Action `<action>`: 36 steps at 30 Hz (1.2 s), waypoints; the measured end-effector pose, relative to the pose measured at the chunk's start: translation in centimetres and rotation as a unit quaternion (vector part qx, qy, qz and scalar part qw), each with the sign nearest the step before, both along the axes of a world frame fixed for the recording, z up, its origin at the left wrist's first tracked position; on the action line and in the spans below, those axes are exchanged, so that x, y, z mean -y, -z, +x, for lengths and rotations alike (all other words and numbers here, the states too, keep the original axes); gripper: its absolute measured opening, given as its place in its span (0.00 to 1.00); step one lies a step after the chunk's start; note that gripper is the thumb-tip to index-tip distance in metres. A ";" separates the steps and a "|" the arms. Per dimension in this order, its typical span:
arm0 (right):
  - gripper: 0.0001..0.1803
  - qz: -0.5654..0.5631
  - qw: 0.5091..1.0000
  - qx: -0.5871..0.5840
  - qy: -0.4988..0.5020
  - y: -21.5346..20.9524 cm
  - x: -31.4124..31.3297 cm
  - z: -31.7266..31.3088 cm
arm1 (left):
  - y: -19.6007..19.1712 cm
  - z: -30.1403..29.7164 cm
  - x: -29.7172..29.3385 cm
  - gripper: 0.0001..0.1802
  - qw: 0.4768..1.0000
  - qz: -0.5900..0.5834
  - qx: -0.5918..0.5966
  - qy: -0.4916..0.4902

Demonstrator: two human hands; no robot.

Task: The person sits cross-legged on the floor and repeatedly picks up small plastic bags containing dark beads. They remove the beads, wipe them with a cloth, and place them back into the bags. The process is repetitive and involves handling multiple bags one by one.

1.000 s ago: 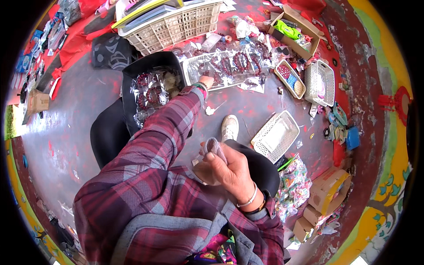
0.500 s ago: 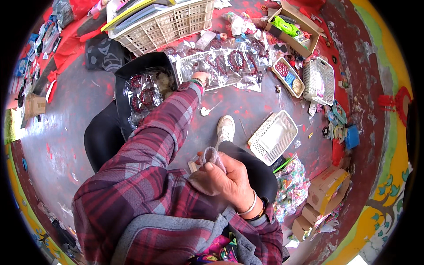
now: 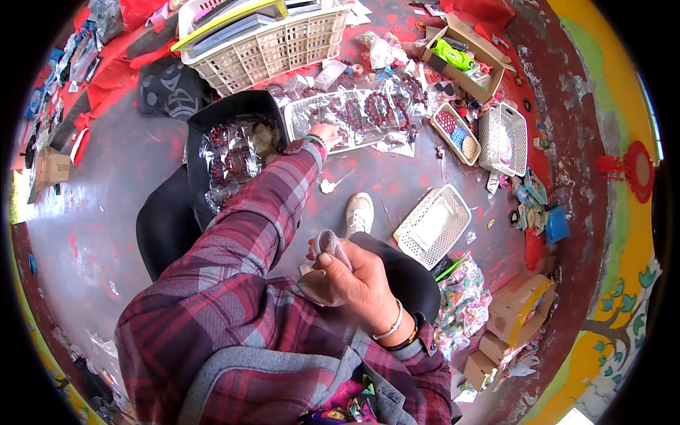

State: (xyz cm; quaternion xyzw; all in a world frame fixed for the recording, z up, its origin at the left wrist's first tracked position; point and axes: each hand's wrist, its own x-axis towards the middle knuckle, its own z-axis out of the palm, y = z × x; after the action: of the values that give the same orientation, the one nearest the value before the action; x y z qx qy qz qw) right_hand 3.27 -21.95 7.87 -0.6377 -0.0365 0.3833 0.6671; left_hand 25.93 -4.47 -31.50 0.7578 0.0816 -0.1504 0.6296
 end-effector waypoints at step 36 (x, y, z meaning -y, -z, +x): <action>0.16 -0.006 0.999 -0.047 0.022 -0.2 2.9 0.8 | 4.6 8.5 6.5 0.11 0.985 -0.070 -0.082 -0.131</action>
State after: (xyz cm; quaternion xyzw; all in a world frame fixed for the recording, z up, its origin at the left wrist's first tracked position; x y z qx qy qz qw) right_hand 4.07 -24.87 8.09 -0.6235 0.0113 0.3979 0.6729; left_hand 34.39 -11.01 -36.07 0.6796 0.2209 -0.1336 0.6867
